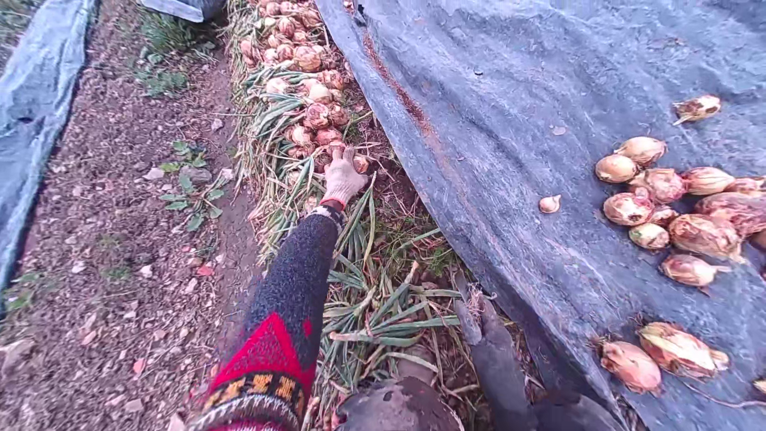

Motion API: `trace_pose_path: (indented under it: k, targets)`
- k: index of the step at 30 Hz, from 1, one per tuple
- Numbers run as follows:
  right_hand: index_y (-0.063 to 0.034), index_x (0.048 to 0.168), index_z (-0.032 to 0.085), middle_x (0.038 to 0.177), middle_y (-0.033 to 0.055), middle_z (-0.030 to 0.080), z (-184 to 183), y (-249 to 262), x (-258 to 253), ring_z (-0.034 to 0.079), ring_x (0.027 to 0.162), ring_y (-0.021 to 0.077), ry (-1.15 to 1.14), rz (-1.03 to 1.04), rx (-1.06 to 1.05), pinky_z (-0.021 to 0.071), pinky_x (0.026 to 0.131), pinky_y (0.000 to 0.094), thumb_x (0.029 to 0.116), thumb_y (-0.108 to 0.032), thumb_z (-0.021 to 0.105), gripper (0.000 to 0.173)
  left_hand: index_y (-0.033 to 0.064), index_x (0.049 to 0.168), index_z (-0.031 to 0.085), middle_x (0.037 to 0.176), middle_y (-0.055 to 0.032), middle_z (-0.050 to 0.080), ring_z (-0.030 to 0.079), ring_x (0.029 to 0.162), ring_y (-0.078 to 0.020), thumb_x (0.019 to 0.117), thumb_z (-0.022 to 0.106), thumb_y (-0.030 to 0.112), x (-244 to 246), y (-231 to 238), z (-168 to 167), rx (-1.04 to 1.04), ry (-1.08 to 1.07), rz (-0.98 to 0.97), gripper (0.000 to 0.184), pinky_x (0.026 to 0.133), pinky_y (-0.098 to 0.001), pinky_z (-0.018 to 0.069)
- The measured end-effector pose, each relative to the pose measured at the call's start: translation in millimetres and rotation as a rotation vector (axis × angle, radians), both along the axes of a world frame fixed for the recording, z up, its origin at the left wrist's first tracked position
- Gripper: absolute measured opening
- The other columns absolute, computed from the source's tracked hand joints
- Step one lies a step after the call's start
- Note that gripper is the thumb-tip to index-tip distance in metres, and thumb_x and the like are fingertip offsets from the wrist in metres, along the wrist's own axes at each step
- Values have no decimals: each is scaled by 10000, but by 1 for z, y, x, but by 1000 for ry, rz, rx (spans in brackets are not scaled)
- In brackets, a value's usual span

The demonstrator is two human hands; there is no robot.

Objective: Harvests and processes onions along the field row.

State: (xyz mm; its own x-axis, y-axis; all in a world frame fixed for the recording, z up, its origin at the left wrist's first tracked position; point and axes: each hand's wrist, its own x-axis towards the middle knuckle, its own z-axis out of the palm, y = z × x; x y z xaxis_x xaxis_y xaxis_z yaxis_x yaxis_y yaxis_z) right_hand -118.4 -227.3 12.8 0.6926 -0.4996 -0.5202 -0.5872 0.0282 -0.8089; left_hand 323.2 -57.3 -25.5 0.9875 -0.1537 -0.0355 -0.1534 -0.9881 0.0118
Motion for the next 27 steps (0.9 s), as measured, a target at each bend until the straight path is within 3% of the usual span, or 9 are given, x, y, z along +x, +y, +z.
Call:
trace_pose_path:
  k: [2, 5, 10, 13, 17, 20, 23, 25, 27]
  targets:
    - [-169, 1478, 547, 1229, 59, 724, -1, -1, 0, 691, 1122, 163, 14, 10, -50, 550, 994, 472, 978, -526, 601, 617, 268, 1447, 544, 1389, -184, 542, 640, 1105, -371, 621, 845, 535, -32, 3, 8, -106, 33, -157, 918, 860, -598, 566]
    - [-134, 1500, 509, 1275, 71, 702, -4, 3, 0, 676, 1159, 159, -42, 0, -98, 540, 1019, 453, 976, -531, 606, 665, 205, 1421, 581, 1350, -105, 591, 614, 1183, -220, 653, 847, 618, -106, 6, 33, -422, 145, -401, 912, 970, -451, 557]
    - [-60, 1520, 441, 1298, 61, 673, -2, 12, -8, 662, 1122, 90, -313, -20, 33, 560, 977, 327, 926, -632, 619, 843, 103, 1398, 583, 1389, -57, 618, 620, 1223, -132, 738, 880, 461, -244, -2, 95, -894, 771, -524, 808, 1040, -365, 546]
    - [-11, 1415, 537, 1200, 56, 708, 9, 18, -24, 686, 1043, 75, -514, -41, 114, 584, 927, 282, 955, -577, 615, 734, 177, 1426, 576, 1254, -67, 683, 707, 947, -166, 804, 850, 409, -298, -6, 121, -806, 1162, -446, 718, 761, -388, 625]
    - [-21, 1191, 692, 1002, 23, 759, 24, 24, -38, 721, 892, 73, -656, -119, 219, 610, 835, 264, 991, -386, 650, 418, 199, 1373, 612, 963, -100, 699, 623, 623, -172, 887, 765, 414, -327, 4, 135, -959, 1448, -212, 553, 506, -333, 529]
    - [-49, 1191, 731, 1080, 32, 768, 33, 28, -43, 725, 975, 87, -697, -82, 161, 601, 903, 276, 1011, -336, 631, 353, 190, 1350, 633, 978, -64, 708, 651, 690, -127, 856, 800, 390, -340, 14, 148, -952, 1285, -324, 558, 578, -309, 562]
    - [-60, 1147, 752, 985, 28, 770, 35, 30, -47, 727, 886, 76, -582, -45, 49, 616, 836, 293, 1019, -324, 606, 328, 179, 1402, 597, 1329, -31, 644, 623, 1184, -128, 732, 882, 464, -358, 20, 148, -688, 694, -602, 782, 1012, -377, 543]
    - [-83, 1022, 760, 794, 6, 721, 42, 31, -54, 674, 683, 78, -620, -25, 119, 600, 657, 290, 1024, -357, 593, 321, 166, 1387, 592, 1327, -56, 626, 617, 1194, -157, 705, 886, 466, -364, 20, 131, -645, 497, -473, 801, 1016, -404, 546]
    - [-114, 993, 750, 719, -35, 682, 64, 33, -63, 624, 595, 57, -728, 56, 271, 571, 569, 273, 1029, -336, 580, 282, 148, 1380, 595, 1184, -28, 712, 701, 1009, -123, 747, 868, 454, -350, 24, 104, -817, 561, -86, 754, 883, -375, 607]
